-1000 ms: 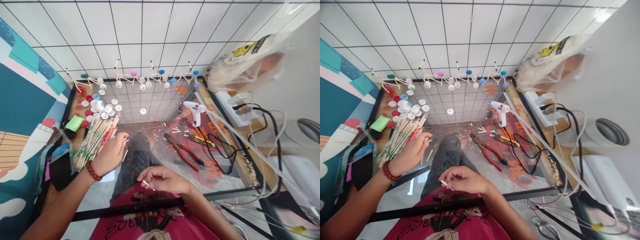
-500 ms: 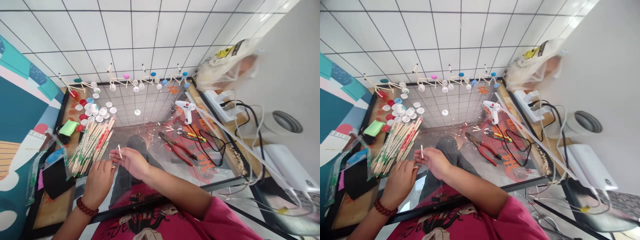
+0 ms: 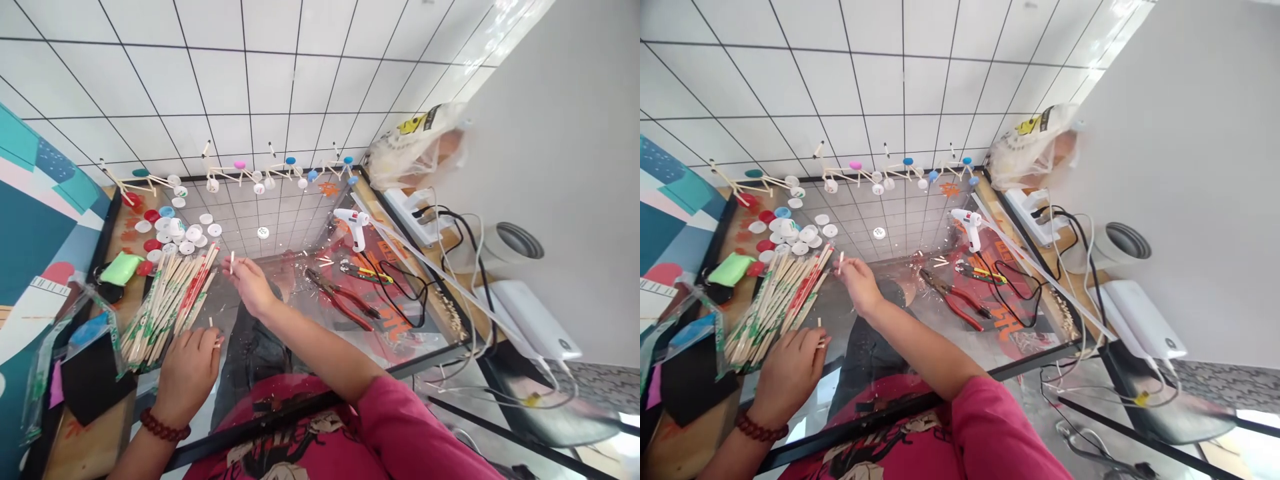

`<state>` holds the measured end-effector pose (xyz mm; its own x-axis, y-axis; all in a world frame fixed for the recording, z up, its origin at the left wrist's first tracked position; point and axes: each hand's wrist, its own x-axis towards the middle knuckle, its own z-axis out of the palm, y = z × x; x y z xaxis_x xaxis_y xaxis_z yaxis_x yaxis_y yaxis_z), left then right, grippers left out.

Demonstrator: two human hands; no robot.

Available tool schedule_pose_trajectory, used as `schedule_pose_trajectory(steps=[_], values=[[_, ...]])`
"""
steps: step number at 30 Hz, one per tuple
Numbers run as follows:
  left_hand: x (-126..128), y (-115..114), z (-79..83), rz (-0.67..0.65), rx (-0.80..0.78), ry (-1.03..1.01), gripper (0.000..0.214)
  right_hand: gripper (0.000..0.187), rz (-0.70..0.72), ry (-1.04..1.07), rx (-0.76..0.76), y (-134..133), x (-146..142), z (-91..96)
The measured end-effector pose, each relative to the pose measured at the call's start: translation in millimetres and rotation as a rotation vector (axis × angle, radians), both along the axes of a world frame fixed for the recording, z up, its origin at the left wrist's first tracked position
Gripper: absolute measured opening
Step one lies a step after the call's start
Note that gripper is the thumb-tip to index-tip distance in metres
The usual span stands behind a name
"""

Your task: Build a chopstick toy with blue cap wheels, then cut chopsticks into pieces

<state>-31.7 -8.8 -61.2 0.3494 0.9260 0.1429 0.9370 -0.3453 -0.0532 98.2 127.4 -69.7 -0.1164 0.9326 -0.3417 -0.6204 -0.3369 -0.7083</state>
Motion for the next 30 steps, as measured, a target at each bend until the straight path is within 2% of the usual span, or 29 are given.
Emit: schedule_pose_trajectory(steps=[2, 4, 6, 8, 10, 13, 14, 15, 18, 25, 28, 30], values=[[-0.6, -0.3, -2.1, -0.005, 0.013, -0.013, 0.015, 0.01, -0.09, -0.034, -0.003, 21.7, 14.7, -3.0], [-1.8, -0.4, -4.9, -0.016, 0.046, -0.035, 0.015, 0.011, -0.205, -0.081, 0.006, 44.1, 48.0, -2.5], [-3.4, -0.3, -7.8, -0.031, 0.078, -0.058, 0.014, 0.012, -0.32, -0.134, 0.027, 55.2, 82.7, 1.8], [-5.0, 0.2, -9.9, -0.048, 0.094, -0.073, 0.013, 0.015, -0.355, -0.168, 0.054, 47.4, 102.7, 8.1], [-6.5, 1.1, -11.1, -0.064, 0.107, -0.08, 0.013, 0.015, -0.319, -0.181, 0.082, 22.4, 101.4, 12.3], [-8.6, 2.5, -12.2, -0.084, 0.126, -0.08, 0.013, 0.02, -0.154, -0.156, 0.102, -22.4, 74.8, 8.8], [-9.2, 3.0, -12.5, -0.088, 0.129, -0.078, 0.013, 0.022, -0.033, -0.136, 0.109, -32.8, 66.6, 5.4], [-9.8, 3.3, -12.9, -0.093, 0.13, -0.076, 0.013, 0.025, 0.005, -0.134, 0.111, -39.1, 61.4, 1.6], [-11.1, 3.9, -14.1, -0.105, 0.133, -0.071, 0.013, 0.029, -0.046, -0.155, 0.09, -35.2, 70.2, -9.1], [-11.3, 5.4, -14.7, -0.139, 0.158, -0.086, 0.014, 0.031, -0.279, -0.309, 0.114, 6.2, 147.6, -19.3], [-10.8, 4.8, -14.4, -0.135, 0.157, -0.075, 0.015, 0.028, -0.346, -0.403, 0.134, 0.5, 161.9, -18.0], [-9.7, 4.4, -13.4, -0.127, 0.15, -0.066, 0.015, 0.025, -0.362, -0.461, 0.15, -15.5, 159.4, -14.6]])
